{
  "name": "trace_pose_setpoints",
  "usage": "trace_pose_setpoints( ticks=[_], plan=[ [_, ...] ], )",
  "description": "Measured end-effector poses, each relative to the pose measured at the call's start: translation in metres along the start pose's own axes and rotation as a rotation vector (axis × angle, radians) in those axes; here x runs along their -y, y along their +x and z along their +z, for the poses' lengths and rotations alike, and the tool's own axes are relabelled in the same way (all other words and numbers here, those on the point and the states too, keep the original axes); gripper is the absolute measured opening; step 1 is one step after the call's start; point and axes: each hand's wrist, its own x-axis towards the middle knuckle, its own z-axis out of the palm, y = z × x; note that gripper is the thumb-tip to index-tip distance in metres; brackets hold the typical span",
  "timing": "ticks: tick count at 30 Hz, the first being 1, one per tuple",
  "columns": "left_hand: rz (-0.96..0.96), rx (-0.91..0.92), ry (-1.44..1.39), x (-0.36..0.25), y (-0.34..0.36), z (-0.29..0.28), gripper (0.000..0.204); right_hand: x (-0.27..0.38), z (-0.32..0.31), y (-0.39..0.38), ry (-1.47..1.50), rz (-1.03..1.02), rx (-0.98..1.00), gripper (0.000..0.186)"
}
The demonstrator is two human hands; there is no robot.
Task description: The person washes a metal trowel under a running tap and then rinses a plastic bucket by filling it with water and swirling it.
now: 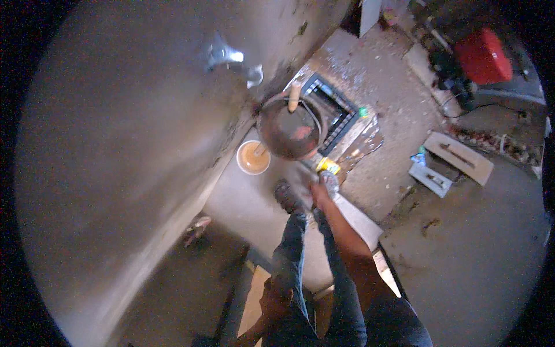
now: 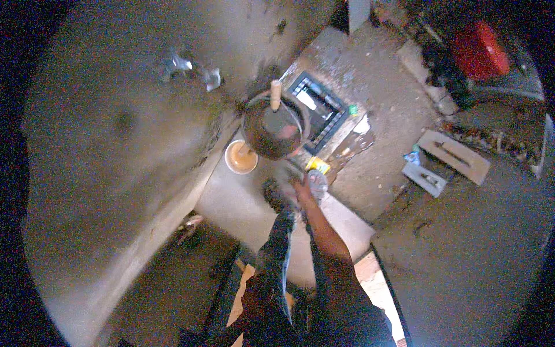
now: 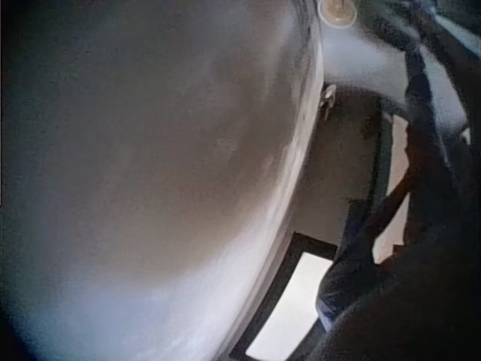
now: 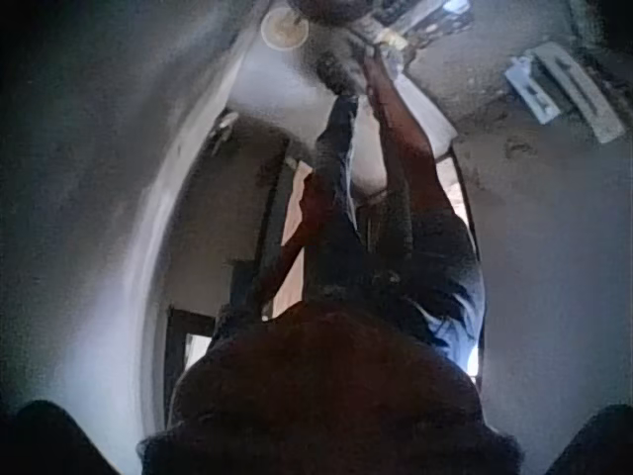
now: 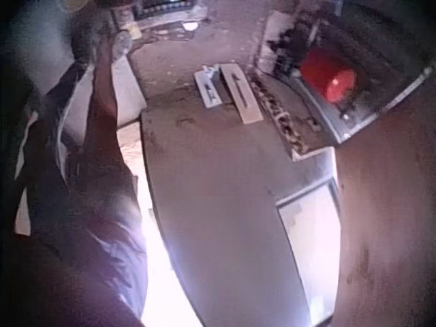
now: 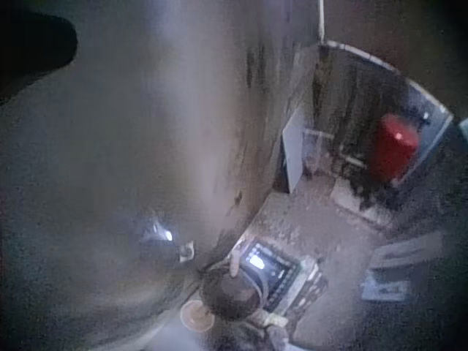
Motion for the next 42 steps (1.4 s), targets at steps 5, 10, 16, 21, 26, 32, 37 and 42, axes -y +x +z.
trace_pose_setpoints(
  ticks=[5,10,16,21,26,32,37,42],
  plan=[
    [-0.020,-0.084,0.128,-0.020,-0.042,-0.051,0.046,0.076,-0.026,-0.243,-0.593,-0.373,0.360,0.068],
    [-0.138,0.275,0.198,-0.057,-0.079,-0.095,0.041,0.086,-0.161,-0.389,-1.410,-0.173,0.591,0.080],
    [0.207,0.393,0.128,0.047,-0.146,-0.079,0.045,0.148,-0.114,-0.442,-1.243,-0.107,0.811,0.074],
    [0.187,0.477,0.058,0.021,-0.117,-0.105,0.041,0.194,-0.113,-0.456,-1.144,-0.109,0.774,0.071],
    [0.063,0.251,-0.014,-0.090,-0.079,-0.127,0.034,0.228,-0.090,-0.449,-1.040,-0.206,0.748,0.067],
    [0.190,0.213,-0.092,-0.158,-0.075,-0.127,0.026,0.272,-0.103,-0.469,-0.995,-0.247,0.608,0.063],
    [0.316,0.127,-0.139,-0.195,-0.093,-0.159,0.020,0.274,-0.110,-0.466,-1.016,-0.327,0.462,0.060],
    [0.418,-0.422,0.107,-0.169,-0.025,-0.248,0.020,0.248,-0.105,-0.407,-0.900,-0.210,0.335,0.050]
  ],
)
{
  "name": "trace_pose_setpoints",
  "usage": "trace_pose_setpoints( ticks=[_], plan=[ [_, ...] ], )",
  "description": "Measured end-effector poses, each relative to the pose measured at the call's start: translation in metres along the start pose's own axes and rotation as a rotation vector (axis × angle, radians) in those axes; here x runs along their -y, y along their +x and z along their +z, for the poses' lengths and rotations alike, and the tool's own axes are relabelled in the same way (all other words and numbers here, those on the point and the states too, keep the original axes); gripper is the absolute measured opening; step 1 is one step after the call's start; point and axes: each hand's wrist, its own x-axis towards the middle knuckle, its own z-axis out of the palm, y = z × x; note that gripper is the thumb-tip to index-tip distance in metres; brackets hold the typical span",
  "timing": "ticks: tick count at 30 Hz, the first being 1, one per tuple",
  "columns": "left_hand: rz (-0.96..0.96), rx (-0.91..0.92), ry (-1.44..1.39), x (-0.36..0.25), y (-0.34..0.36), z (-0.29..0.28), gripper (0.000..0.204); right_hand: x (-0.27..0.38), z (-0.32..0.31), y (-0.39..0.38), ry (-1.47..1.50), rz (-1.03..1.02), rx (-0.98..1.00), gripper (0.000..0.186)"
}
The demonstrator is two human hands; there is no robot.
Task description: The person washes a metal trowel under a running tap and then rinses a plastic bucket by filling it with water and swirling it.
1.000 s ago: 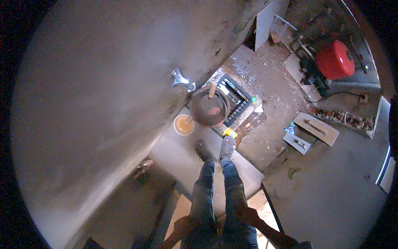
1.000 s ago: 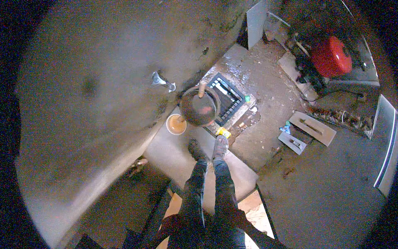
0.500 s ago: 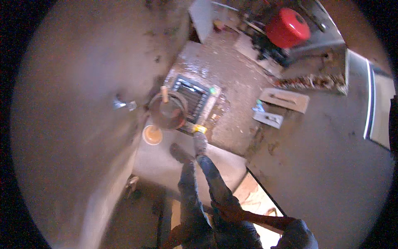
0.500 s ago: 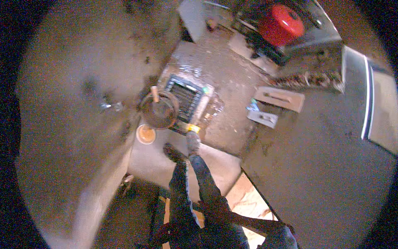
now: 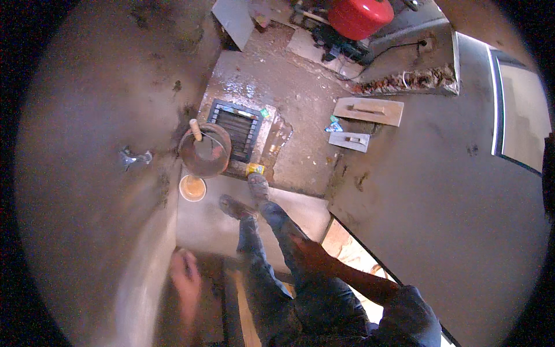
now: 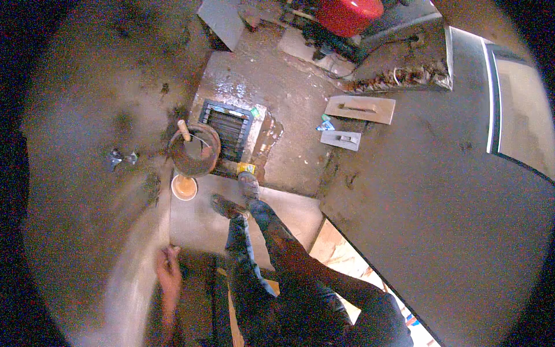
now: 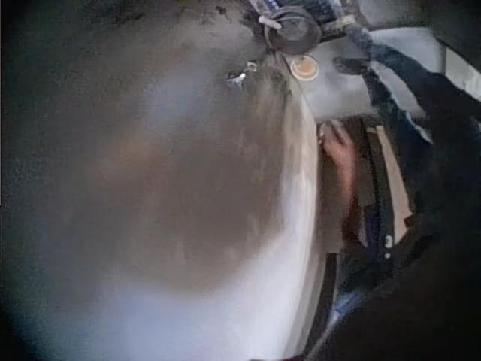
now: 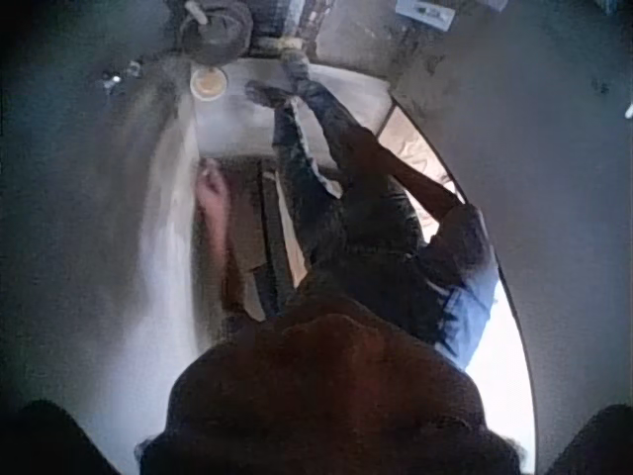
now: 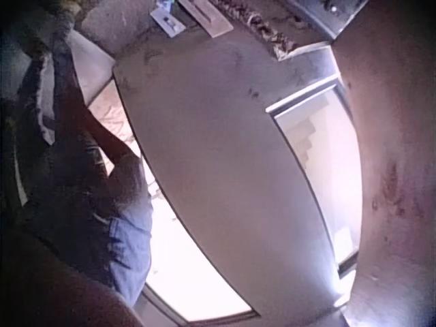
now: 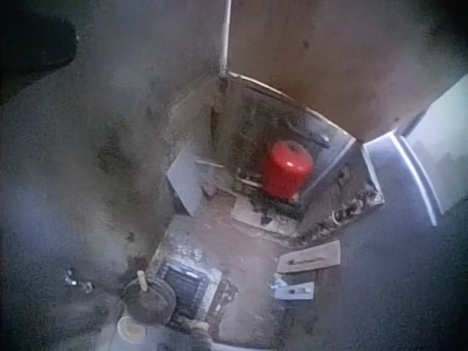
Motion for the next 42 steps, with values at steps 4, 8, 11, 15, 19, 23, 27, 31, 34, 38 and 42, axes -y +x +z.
trace_pose_setpoints(
  ticks=[4,8,11,15,19,23,27,31,34,38,42],
  plan=[
    [0.283,-0.420,0.474,-0.037,0.134,-0.058,0.047,0.036,0.003,0.130,0.048,-0.380,-0.134,0.032],
    [0.280,-0.261,0.530,-0.063,0.181,-0.089,0.045,0.115,0.024,0.293,0.366,-0.821,-0.350,0.025],
    [0.327,-0.235,0.532,-0.068,0.207,-0.075,0.039,0.145,0.022,0.392,0.998,-0.436,0.145,0.022],
    [0.486,-0.349,0.375,-0.041,0.223,-0.078,0.030,0.172,0.034,0.425,1.472,-0.422,0.275,0.025],
    [0.427,-0.262,0.377,-0.028,0.223,-0.087,0.029,0.189,0.035,0.441,-0.006,-1.196,-0.279,0.029],
    [0.379,-0.274,0.423,-0.011,0.219,-0.085,0.028,0.193,0.059,0.444,0.260,-0.863,0.088,0.035],
    [0.563,-0.252,0.380,-0.036,0.243,-0.069,0.028,0.155,0.014,0.492,0.445,-0.589,0.055,0.027],
    [0.682,-0.282,0.478,0.005,0.236,-0.090,0.026,0.257,0.054,0.419,1.168,0.011,0.170,0.025],
    [0.673,-0.261,0.523,-0.013,0.246,-0.083,0.023,0.243,0.036,0.436,1.128,-0.027,0.135,0.022],
    [0.635,-0.366,0.463,-0.022,0.238,-0.074,0.021,0.227,0.032,0.445,1.009,-0.050,0.186,0.028],
    [0.488,-0.365,0.431,-0.034,0.240,-0.079,0.024,0.236,0.032,0.439,1.133,-0.060,0.176,0.028]
  ],
)
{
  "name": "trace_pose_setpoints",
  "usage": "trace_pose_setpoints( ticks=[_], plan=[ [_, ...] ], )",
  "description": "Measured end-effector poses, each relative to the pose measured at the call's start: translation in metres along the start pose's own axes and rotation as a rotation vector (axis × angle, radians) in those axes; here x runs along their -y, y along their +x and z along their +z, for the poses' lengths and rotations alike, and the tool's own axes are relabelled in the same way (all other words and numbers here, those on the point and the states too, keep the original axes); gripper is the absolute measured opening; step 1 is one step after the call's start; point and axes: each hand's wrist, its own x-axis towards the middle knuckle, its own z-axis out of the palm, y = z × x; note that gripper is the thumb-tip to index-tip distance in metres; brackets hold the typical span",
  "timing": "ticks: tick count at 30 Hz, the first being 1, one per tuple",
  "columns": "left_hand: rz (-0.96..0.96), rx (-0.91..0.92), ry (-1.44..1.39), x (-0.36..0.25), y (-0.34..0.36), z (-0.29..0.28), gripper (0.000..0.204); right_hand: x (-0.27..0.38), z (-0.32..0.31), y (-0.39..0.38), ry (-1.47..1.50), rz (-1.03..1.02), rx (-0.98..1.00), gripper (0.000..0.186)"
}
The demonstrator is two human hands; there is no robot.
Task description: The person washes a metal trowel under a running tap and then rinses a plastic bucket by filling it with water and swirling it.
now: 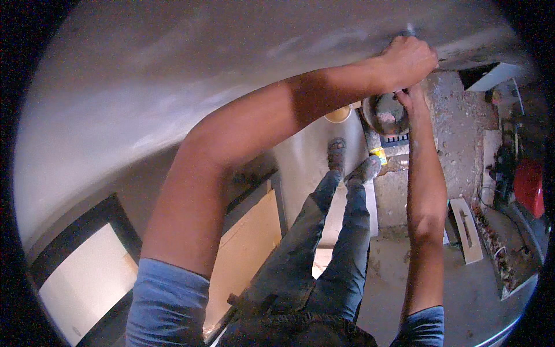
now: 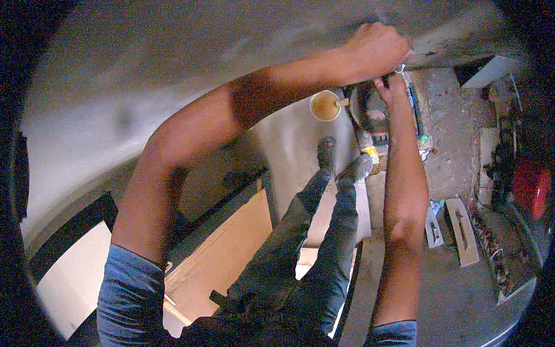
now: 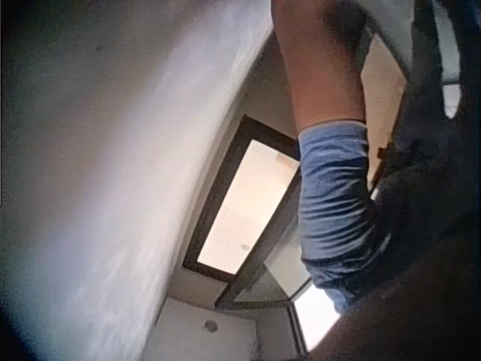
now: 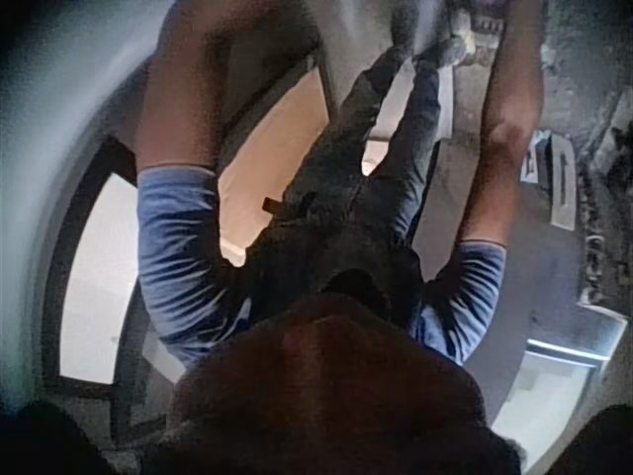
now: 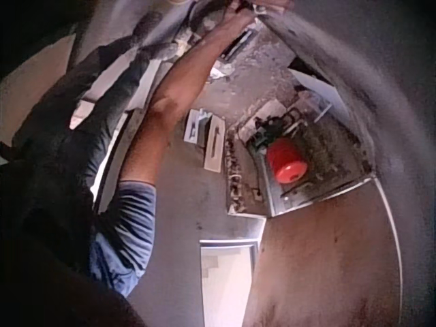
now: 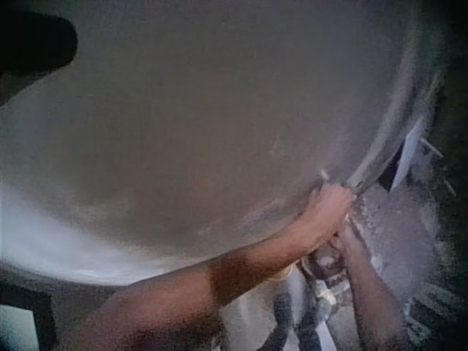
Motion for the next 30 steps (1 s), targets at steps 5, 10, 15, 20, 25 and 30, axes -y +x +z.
trace_pose_setpoints(
  ticks=[5,10,15,20,25,30],
  plan=[
    [-0.179,0.035,-0.009,-0.007,0.003,0.002,0.036,-0.017,0.000,0.007,-0.006,0.019,-0.075,0.025],
    [-0.330,0.036,-0.054,-0.009,0.011,0.005,0.038,-0.014,0.006,0.003,0.005,0.033,-0.080,0.022],
    [-0.423,-0.057,-0.028,-0.011,0.014,0.008,0.041,-0.018,0.012,0.001,0.155,0.018,-0.007,0.019],
    [-0.369,0.011,-0.050,-0.014,0.004,-0.008,0.042,-0.006,-0.016,0.029,0.051,0.007,-0.008,0.017],
    [-0.147,0.008,-0.020,0.005,-0.028,-0.012,0.042,-0.002,-0.019,0.038,-0.089,0.067,0.051,0.018],
    [-0.119,-0.021,-0.019,0.014,-0.032,0.001,0.043,0.002,-0.004,0.033,-0.148,0.029,0.158,0.024]
  ],
)
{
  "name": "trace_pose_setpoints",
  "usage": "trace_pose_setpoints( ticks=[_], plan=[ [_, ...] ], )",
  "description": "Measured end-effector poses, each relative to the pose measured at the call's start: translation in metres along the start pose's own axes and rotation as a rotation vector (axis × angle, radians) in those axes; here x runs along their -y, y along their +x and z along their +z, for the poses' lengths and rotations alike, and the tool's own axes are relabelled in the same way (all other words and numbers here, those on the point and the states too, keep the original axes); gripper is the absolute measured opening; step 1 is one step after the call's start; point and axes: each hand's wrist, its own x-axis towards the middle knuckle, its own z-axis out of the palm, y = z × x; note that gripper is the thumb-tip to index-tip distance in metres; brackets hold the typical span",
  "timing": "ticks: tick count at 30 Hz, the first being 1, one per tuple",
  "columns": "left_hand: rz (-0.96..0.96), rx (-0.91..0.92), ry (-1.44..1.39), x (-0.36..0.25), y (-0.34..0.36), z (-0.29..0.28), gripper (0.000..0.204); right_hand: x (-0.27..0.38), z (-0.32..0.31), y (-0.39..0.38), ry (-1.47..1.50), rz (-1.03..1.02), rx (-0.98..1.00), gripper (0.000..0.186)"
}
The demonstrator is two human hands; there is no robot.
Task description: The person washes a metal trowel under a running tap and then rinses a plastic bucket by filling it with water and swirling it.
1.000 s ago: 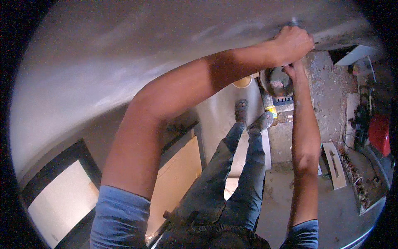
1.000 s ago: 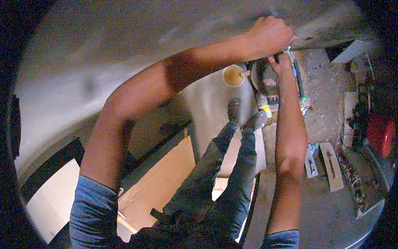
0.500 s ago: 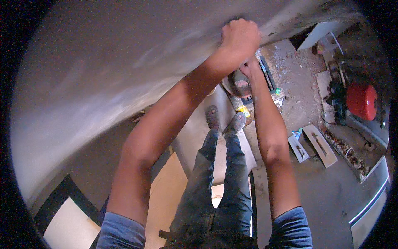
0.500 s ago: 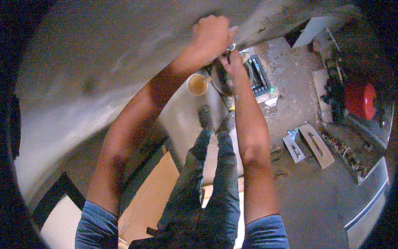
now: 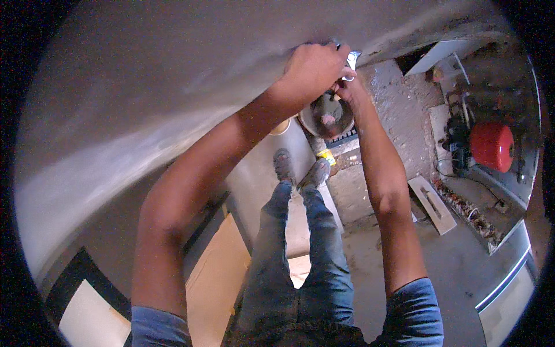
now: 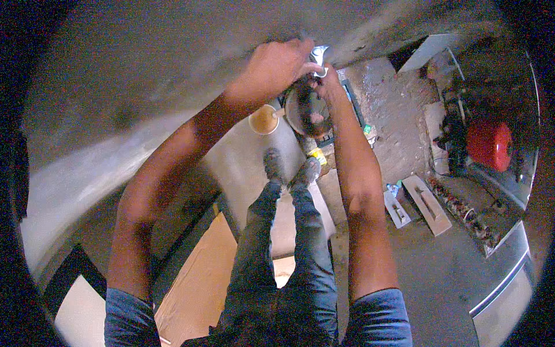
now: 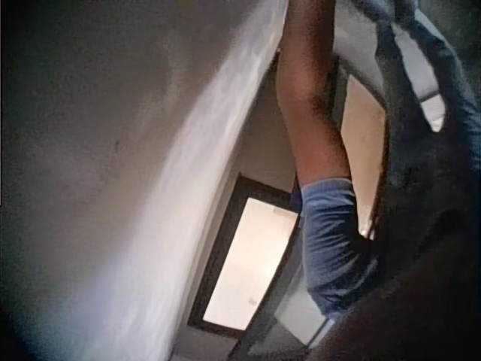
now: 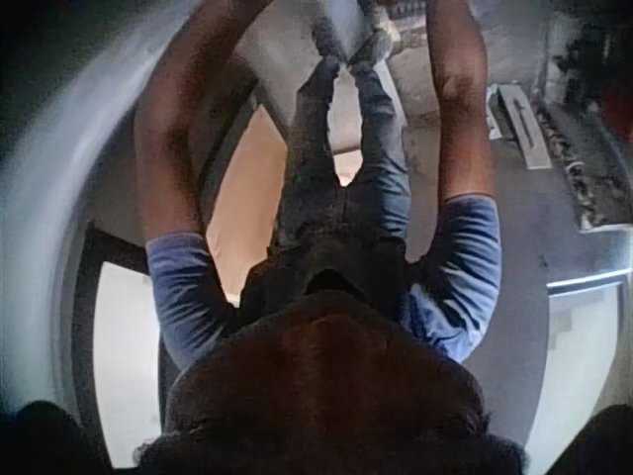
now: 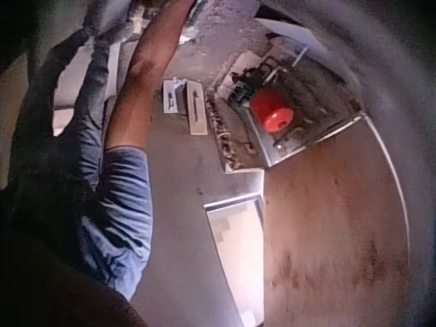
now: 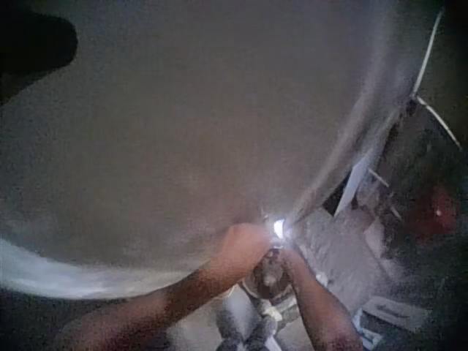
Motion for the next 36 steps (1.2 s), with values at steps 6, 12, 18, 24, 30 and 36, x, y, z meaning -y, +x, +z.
trace_pose_setpoints(
  ticks=[6,12,18,24,30,36],
  plan=[
    [-0.059,0.059,-0.017,-0.010,0.009,-0.007,0.050,0.012,0.012,-0.002,-0.763,-0.173,-0.112,0.030],
    [-0.055,-0.002,-0.075,-0.010,0.009,0.003,0.055,0.009,0.005,-0.002,-0.914,-0.243,-0.214,0.031],
    [-0.054,-0.002,-0.069,-0.013,0.015,0.005,0.054,0.010,-0.019,-0.009,-1.060,-0.210,-0.233,0.032],
    [-0.053,-0.018,-0.064,-0.009,0.000,0.010,0.047,-0.027,-0.058,-0.004,-1.300,-0.301,-0.261,0.033],
    [-0.109,-0.165,-0.154,-0.023,0.024,0.030,0.046,-0.009,-0.136,0.028,-1.427,-0.573,-0.316,0.034],
    [-0.949,-0.571,-1.187,0.005,-0.089,0.154,0.014,-0.092,-0.079,-0.057,-1.310,-0.453,-0.151,0.031]
  ],
)
